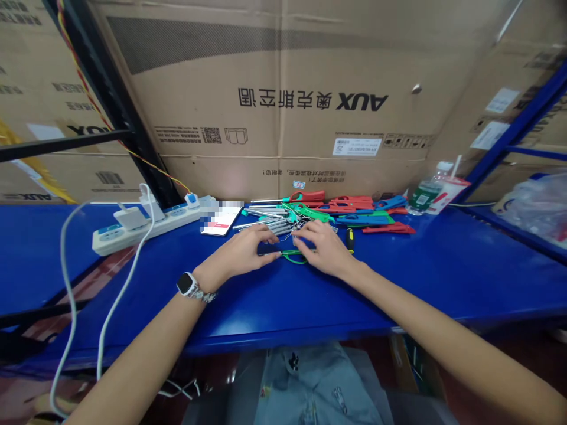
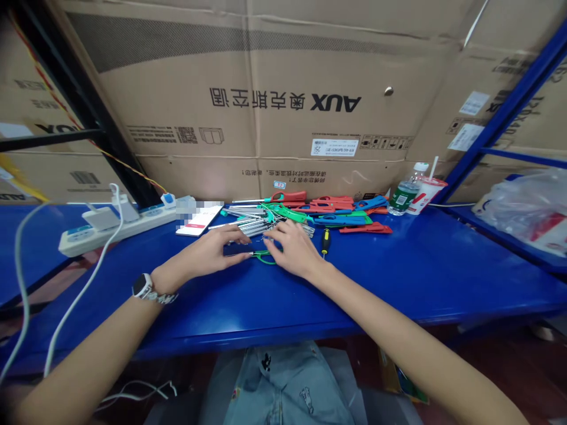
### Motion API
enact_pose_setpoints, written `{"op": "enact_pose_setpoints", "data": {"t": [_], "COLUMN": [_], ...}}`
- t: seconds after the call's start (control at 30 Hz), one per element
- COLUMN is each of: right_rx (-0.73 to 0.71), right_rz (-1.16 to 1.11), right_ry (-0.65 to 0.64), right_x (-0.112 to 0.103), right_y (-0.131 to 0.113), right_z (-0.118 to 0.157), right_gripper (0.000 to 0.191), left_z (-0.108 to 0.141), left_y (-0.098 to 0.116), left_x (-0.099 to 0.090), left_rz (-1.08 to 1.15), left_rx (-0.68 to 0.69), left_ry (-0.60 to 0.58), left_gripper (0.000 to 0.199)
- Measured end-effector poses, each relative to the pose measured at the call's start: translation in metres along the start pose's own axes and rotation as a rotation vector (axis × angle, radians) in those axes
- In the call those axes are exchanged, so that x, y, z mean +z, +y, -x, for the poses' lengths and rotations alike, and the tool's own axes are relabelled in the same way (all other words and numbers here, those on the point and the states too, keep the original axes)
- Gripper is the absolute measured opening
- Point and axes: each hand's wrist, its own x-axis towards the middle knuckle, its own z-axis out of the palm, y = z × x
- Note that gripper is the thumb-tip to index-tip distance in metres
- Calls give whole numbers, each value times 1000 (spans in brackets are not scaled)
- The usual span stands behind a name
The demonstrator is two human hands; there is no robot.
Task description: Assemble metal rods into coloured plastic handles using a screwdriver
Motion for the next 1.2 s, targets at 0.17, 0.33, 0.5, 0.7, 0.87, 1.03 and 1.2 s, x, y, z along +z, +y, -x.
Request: {"op": "enact_pose_setpoints", "data": {"t": [0.17,0.33,0.5,0.7,0.87,1.03,1.2], "right_rx": [249,402,370,244,157,262,313], "right_rz": [102,230,124,-69,-175,-54,63], "right_ry": [4,-254,-164,71,112,27,-65], "right_x": [-17,-14,-1,-8,-26,-25,-12], "right_y": [43,71,84,84,68,82,102], "right_z": [-35,-73,-75,-58,-37,-39,-46], "right_gripper": [29,34,18,10,17,16,15], "left_z": [-36,-71,-62,-51,-51,-51,-50], "left_y": [3,5,2,-6,2,-3,-20], "left_x": [-14,-14,3,6,4,5,4], "left_rz": [-72,-83,-4,31,53,37,4], "left_rx": [34,-15,2,49,92,73,-26], "left_ry": [53,125,301,411,453,382,258], "left_gripper": [26,24,19,18,17,19,20]}}
